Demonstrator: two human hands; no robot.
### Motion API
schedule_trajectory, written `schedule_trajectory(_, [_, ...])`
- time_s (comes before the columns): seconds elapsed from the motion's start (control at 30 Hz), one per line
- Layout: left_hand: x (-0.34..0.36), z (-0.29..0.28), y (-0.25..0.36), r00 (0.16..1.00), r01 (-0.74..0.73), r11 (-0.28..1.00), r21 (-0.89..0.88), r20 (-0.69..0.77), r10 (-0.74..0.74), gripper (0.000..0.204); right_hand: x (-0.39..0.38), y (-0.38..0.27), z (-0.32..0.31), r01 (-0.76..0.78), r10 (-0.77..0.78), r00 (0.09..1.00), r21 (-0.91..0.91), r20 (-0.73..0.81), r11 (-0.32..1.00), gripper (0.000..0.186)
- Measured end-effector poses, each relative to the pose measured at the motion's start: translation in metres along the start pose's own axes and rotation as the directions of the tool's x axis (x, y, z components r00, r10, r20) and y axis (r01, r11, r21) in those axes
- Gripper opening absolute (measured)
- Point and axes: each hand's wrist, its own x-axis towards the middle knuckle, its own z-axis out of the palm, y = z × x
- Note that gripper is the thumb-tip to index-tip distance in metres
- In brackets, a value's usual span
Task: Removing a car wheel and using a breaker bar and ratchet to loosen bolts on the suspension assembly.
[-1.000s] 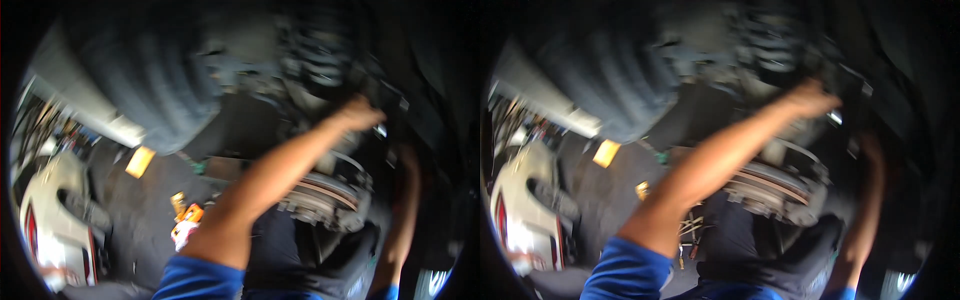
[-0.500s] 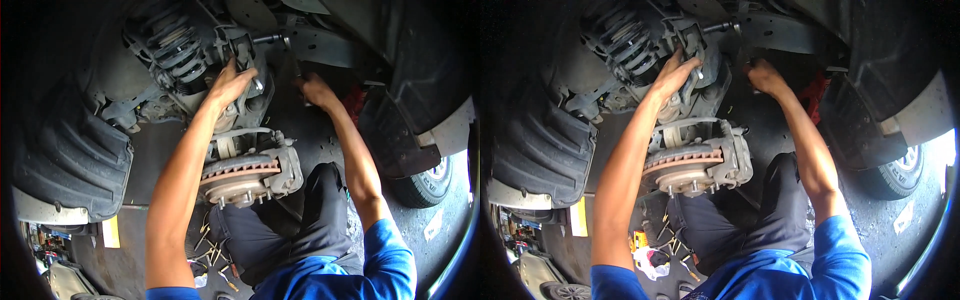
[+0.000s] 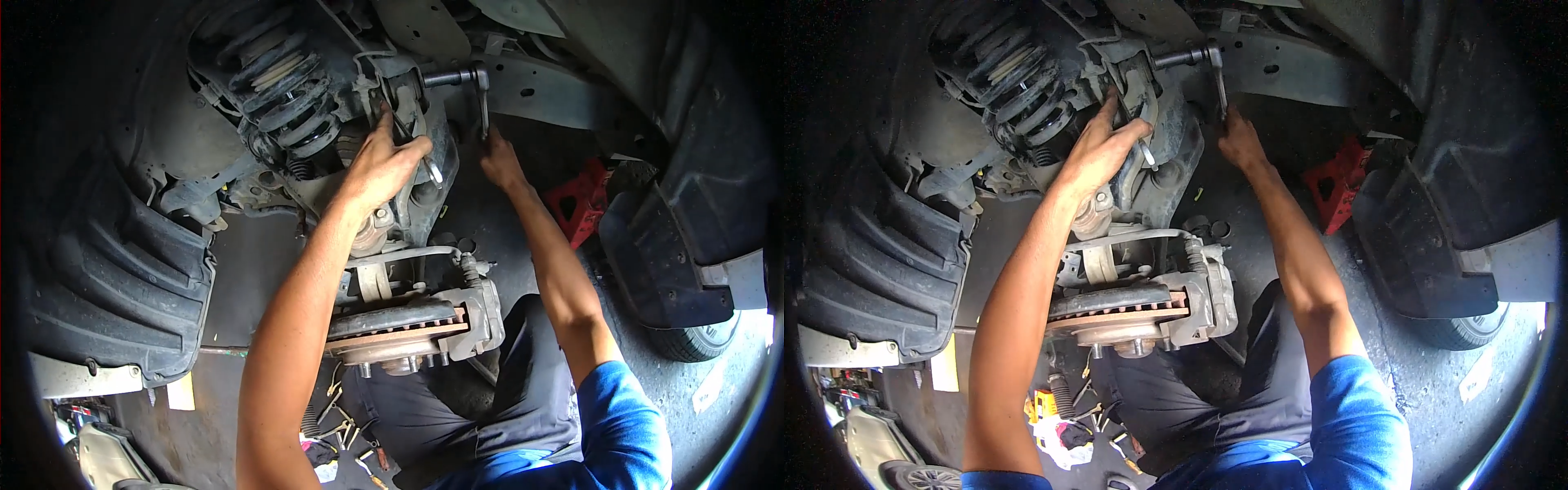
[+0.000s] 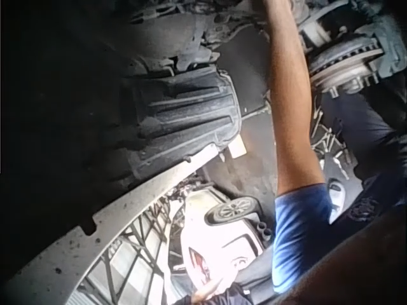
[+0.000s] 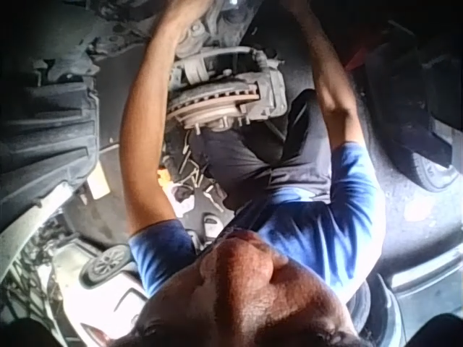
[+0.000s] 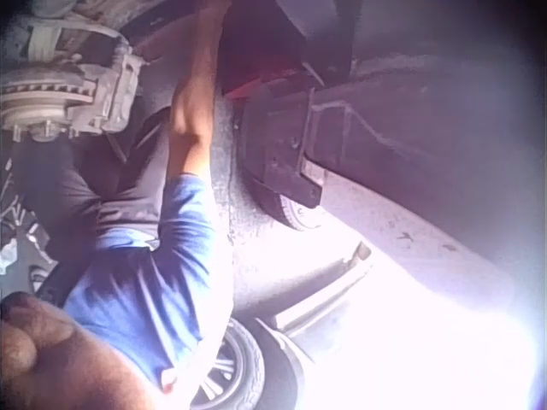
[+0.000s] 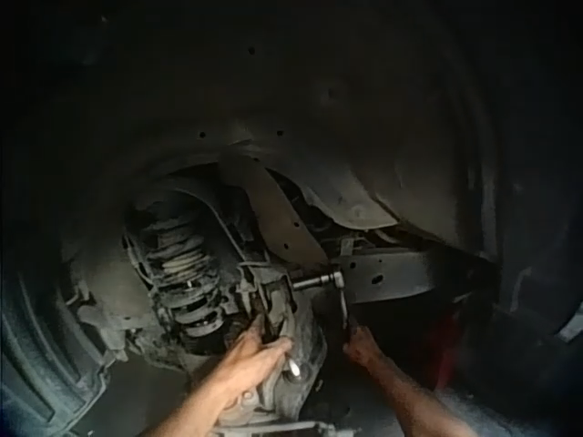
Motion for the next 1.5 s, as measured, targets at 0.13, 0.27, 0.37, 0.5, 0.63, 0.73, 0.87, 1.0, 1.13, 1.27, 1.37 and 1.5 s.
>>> schedule_trajectory(0.13, [-0.001, -0.002, 0.003, 0.999, -0.034, 0.999, -0.008, -0.009, 0.034, 0.091, -0.023, -0.015, -0.013, -0.234, 0.221, 0.972, 0.404, 0.077, 0.884, 0.051])
schedule_trajectory(0.27, [0.013, 0.024, 0.024, 0.997, -0.081, 0.996, 0.036, -0.005, 0.081, 0.088, -0.017, 0.018, -0.043, -0.301, 0.343, 0.939, 0.438, -0.018, 0.847, 0.053])
schedule_trajectory(0.37, [-0.008, -0.006, -0.002, 0.999, 0.024, 0.998, 0.06, -0.029, -0.022, 0.088, -0.054, -0.062, -0.04, -0.538, 0.432, 0.843, 0.489, 0.32, 0.687, 0.048])
schedule_trajectory(0.5, [-0.011, -0.01, 0.006, 0.999, -0.044, 0.999, -0.005, 0.001, 0.044, 0.089, -0.066, -0.088, -0.061, -0.471, 0.35, 0.881, 0.517, 0.319, 0.715, 0.043])
schedule_trajectory(0.63, [0.004, 0.02, 0.029, 0.998, -0.032, 0.999, -0.022, 0.047, 0.033, 0.087, -0.02, 0.032, -0.044, -0.073, 0.075, 0.996, -0.056, 0.038, 0.996, 0.031])
schedule_trajectory(0.73, [0.002, 0.009, 0.01, 0.999, -0.001, 1.0, -0.021, 0.045, 0.001, 0.088, 0.004, 0.023, 0.005, 0.072, -0.096, 0.992, -0.255, -0.082, 0.964, 0.028])
schedule_trajectory(0.87, [0.001, 0.004, 0.0, 1.0, -0.021, 1.0, -0.002, -0.017, 0.021, 0.088, -0.001, 0.005, 0.015, -0.02, 0.017, 0.996, -0.033, -0.087, 0.999, 0.035])
schedule_trajectory(1.0, [-0.003, -0.002, -0.001, 1.0, -0.014, 1.0, 0.009, -0.004, 0.014, 0.09, -0.024, 0.014, 0.002, -0.095, 0.093, 0.995, 0.307, 0.022, 0.947, 0.043])
schedule_trajectory(1.13, [-0.001, 0.008, 0.016, 0.999, -0.034, 0.999, -0.019, 0.039, 0.035, 0.089, -0.021, 0.026, -0.012, -0.34, 0.258, 0.938, 0.746, 0.23, 0.572, 0.05])
schedule_trajectory(1.27, [0.0, 0.007, 0.011, 0.999, -0.048, 0.998, 0.038, -0.011, 0.048, 0.09, -0.032, -0.002, -0.013, -0.27, 0.271, 0.957, 0.677, 0.108, 0.685, 0.054])
schedule_trajectory(1.37, [0.0, 0.012, 0.022, 0.999, -0.035, 0.998, 0.06, 0.005, 0.035, 0.089, -0.043, -0.021, -0.034, -0.369, 0.401, 0.911, 0.613, 0.091, 0.699, 0.052])
schedule_trajectory(1.5, [-0.004, -0.006, -0.008, 1.0, -0.022, 1.0, -0.01, 0.005, 0.023, 0.086, -0.067, -0.087, -0.063, -0.558, 0.474, 0.829, 0.512, 0.297, 0.653, 0.05])
